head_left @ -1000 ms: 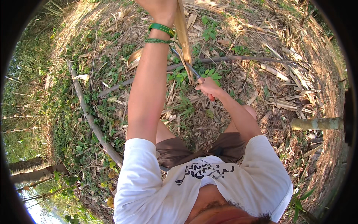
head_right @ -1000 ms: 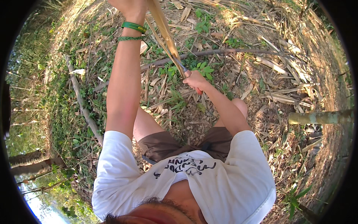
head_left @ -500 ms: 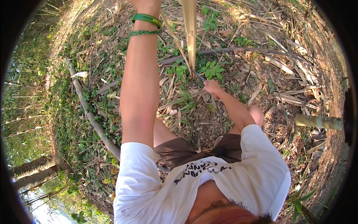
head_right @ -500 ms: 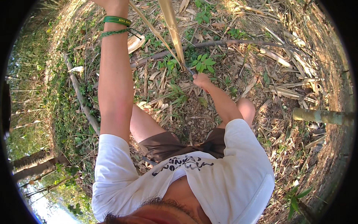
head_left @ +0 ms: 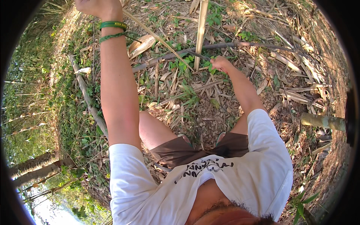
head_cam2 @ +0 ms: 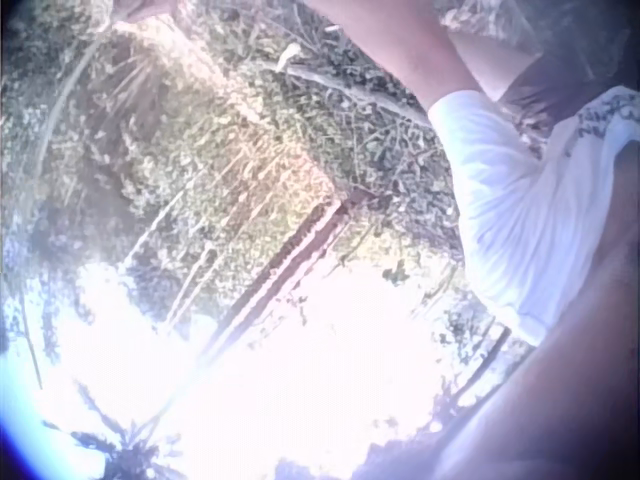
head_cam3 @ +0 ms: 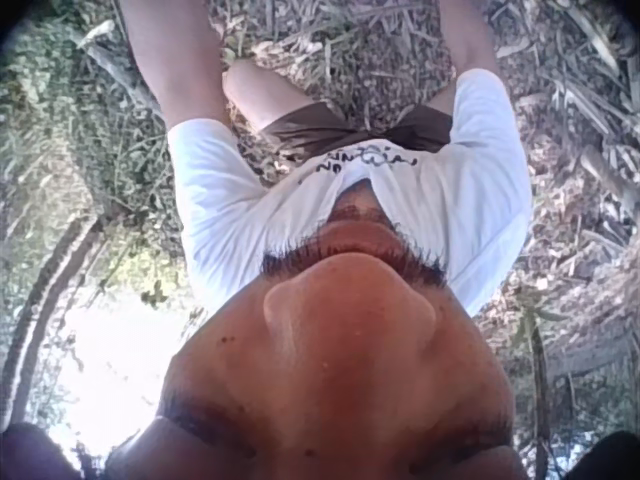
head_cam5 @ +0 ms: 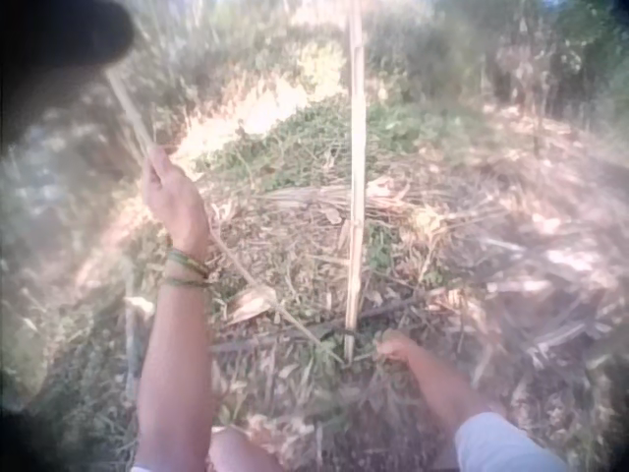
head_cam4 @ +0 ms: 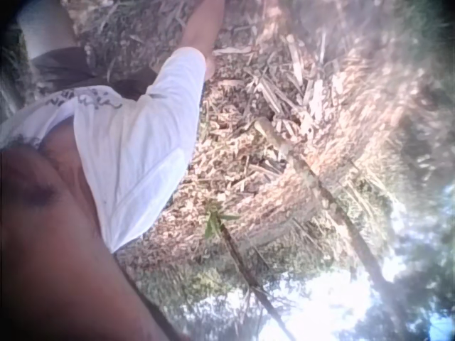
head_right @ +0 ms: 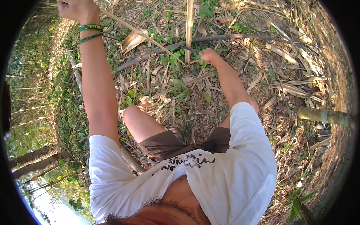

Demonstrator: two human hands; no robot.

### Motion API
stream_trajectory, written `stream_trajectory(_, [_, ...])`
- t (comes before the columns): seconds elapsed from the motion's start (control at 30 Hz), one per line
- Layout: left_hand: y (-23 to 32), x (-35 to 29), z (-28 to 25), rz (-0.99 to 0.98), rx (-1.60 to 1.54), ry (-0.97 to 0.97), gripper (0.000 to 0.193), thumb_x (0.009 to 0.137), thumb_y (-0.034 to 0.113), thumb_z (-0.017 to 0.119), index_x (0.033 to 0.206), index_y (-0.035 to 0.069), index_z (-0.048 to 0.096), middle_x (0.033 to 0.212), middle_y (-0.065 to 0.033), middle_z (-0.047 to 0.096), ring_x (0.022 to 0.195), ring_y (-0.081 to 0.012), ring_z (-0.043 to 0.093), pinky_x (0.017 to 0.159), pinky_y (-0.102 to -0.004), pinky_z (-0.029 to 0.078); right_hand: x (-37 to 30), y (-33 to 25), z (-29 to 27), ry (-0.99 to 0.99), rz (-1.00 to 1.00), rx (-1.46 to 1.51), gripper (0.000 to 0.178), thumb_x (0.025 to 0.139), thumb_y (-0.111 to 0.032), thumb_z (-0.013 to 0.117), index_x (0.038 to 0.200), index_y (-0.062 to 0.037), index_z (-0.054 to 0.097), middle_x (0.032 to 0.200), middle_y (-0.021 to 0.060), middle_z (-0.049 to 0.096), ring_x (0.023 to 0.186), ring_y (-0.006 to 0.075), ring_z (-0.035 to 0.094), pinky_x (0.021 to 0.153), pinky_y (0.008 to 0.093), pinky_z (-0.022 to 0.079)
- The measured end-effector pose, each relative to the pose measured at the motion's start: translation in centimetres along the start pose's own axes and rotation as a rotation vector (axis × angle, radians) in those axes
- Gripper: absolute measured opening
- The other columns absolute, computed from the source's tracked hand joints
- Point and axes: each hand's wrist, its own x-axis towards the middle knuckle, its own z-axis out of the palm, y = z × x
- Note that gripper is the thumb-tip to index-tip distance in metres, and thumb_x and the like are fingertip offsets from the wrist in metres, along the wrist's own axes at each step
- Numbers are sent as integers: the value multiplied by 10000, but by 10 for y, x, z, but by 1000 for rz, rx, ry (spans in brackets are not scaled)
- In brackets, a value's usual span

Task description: The person splits a bamboo pole and then scrapes the surface of a bamboo strip with a large knife while sitting on the ground.

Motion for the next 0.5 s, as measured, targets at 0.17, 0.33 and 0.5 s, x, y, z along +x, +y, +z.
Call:
stream_trajectory(0.17, [-12,21,-56,-232,-147,-256,411,1097,345,374,1012,-1,579,652,-68,571,526,-127,501,467,-271,408,0,20,56,320,-23,-28,353,956,-279,597,790,27,653,523,114,466,489,262,492,519,435,422])
stream_trajectory(0.33, [-11,16,-90,-363,-158,-181,429,1103,361,309,998,20,548,617,-41,494,512,-110,411,455,-269,349,-4,34,79,290,122,69,344,933,-290,644,764,9,665,552,112,509,524,270,526,522,441,409])
stream_trajectory(0.5, [4,31,-134,-405,-88,-107,374,1102,319,254,1021,35,483,625,-29,440,480,-118,339,417,-264,301,-29,34,113,316,63,246,438,922,-306,686,617,-29,535,569,95,537,493,241,506,540,432,428])
